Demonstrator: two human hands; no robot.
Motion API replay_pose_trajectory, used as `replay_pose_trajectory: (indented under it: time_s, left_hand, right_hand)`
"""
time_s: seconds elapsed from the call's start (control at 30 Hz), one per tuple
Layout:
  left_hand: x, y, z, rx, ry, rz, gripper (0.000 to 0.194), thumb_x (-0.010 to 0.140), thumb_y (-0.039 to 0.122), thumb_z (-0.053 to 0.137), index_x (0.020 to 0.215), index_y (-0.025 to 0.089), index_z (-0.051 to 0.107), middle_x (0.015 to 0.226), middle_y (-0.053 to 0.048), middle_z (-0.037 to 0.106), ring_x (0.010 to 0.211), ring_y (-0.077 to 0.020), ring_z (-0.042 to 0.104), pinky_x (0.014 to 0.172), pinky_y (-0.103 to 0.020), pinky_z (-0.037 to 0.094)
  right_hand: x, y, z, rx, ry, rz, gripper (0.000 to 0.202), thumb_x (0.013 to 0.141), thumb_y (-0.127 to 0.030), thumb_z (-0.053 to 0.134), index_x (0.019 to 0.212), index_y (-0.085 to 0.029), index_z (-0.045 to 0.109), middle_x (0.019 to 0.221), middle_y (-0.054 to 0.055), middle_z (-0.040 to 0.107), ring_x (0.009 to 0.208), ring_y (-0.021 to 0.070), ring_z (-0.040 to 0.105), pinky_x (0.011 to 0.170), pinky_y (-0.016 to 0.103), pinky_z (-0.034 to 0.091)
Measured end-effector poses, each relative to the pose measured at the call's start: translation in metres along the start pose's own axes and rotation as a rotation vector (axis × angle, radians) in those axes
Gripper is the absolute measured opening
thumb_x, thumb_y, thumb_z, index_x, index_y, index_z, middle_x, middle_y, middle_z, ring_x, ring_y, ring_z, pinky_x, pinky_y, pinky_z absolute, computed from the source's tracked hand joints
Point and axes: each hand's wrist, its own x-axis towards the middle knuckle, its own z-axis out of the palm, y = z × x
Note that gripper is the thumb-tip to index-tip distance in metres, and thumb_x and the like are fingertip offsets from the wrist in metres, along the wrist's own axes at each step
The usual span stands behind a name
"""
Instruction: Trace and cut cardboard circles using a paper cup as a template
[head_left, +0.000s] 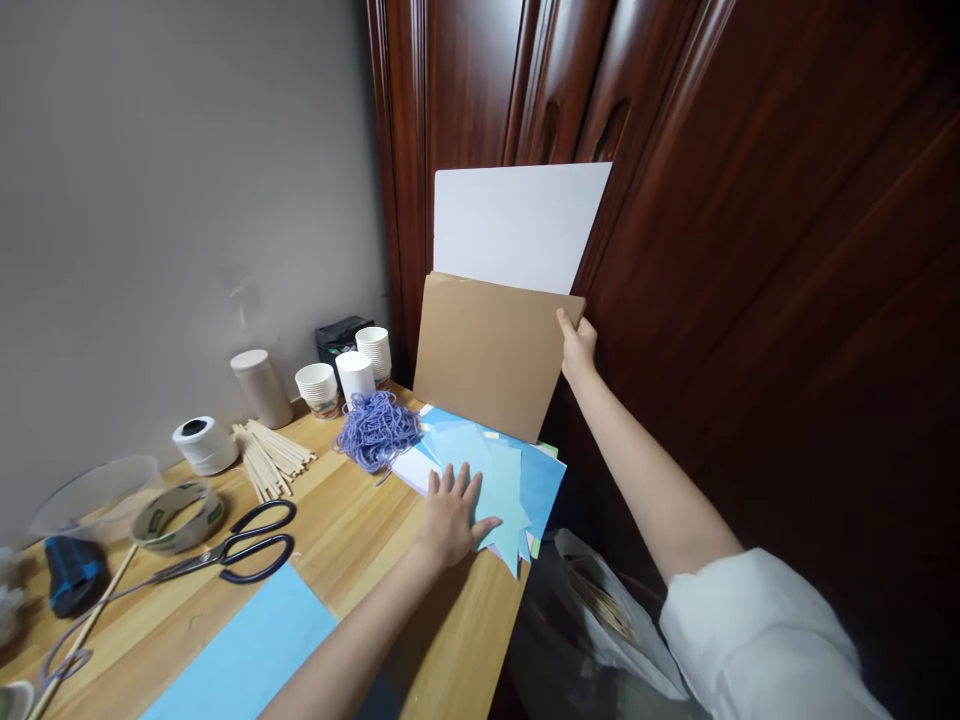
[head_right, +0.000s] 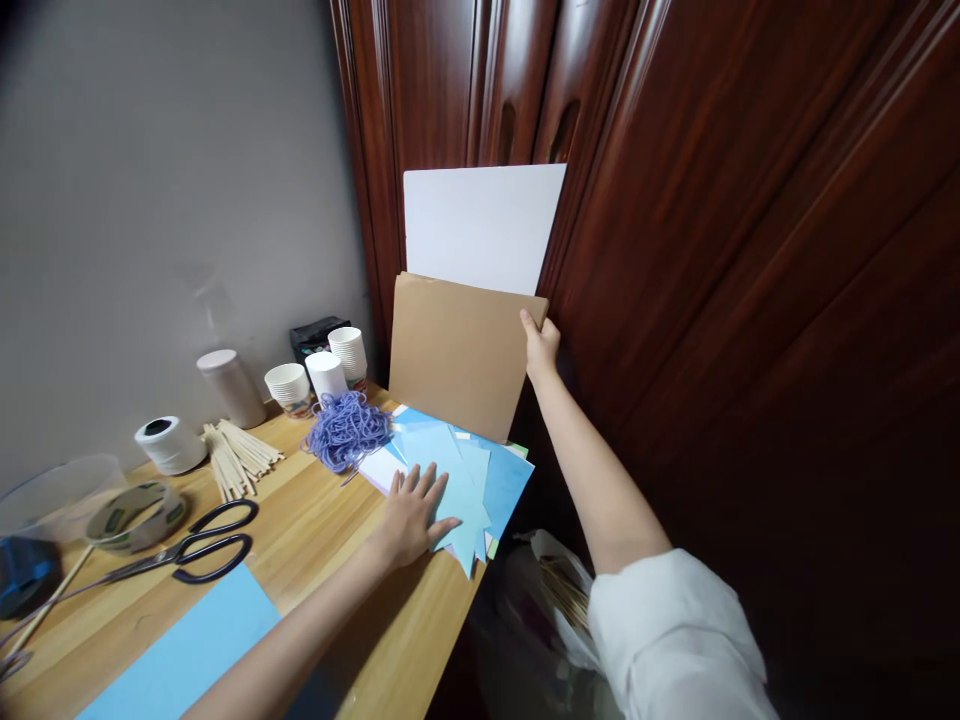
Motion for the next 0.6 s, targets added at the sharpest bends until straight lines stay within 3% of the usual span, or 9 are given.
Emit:
replay_pose_trajectory:
  time_s: [0.17,0.33,0.5,0.6]
  left_hand:
    - [0.001,-0.002,-0.001,-0.012,-0.03,0.014,0.075,0.087,0.066,0.024,0.144,0.018,0.032,0.151,-0.014,0.028,0.137,-0.0412,0.024,0.108,-0.062,0.017]
    - [0.002,-0.004,0.002,-0.022,-0.022,0.009,0.075,0.087,0.066,0.025,0.144,0.019,0.032,0.151,-0.012,0.028,0.137,-0.041,0.024,0.108,-0.062,0.018]
    - [0.002,-0.004,0.003,-0.014,-0.015,0.001,0.073,0.087,0.066,0.027,0.144,0.021,0.032,0.151,-0.011,0.028,0.138,-0.0394,0.024,0.109,-0.061,0.018]
    - [0.002,-0.003,0.002,-0.005,-0.024,-0.003,0.073,0.087,0.065,0.027,0.144,0.021,0.032,0.151,-0.011,0.028,0.138,-0.0397,0.023,0.109,-0.061,0.018]
  right_hand:
    - [0.0,0.02,-0.01,-0.043,-0.056,0.08,0.051,0.065,-0.055,0.07,0.092,-0.013,0.063,0.09,0.012,0.069,0.085,0.0227,0.066,0.073,0.036,0.055]
    - [-0.015,0.028,-0.011,-0.14,0.05,0.044,0.049,0.066,-0.049,0.071,0.097,-0.012,0.06,0.099,0.015,0.068,0.09,0.0227,0.065,0.079,0.037,0.053]
    - [-0.019,0.018,-0.007,-0.243,0.142,-0.019,0.041,0.068,-0.045,0.07,0.091,-0.015,0.055,0.093,0.012,0.066,0.083,0.0218,0.063,0.076,0.036,0.051]
    - [-0.026,0.014,-0.012,-0.295,0.232,-0.061,0.043,0.068,-0.036,0.072,0.098,-0.016,0.049,0.095,0.011,0.061,0.085,0.0209,0.06,0.078,0.035,0.05]
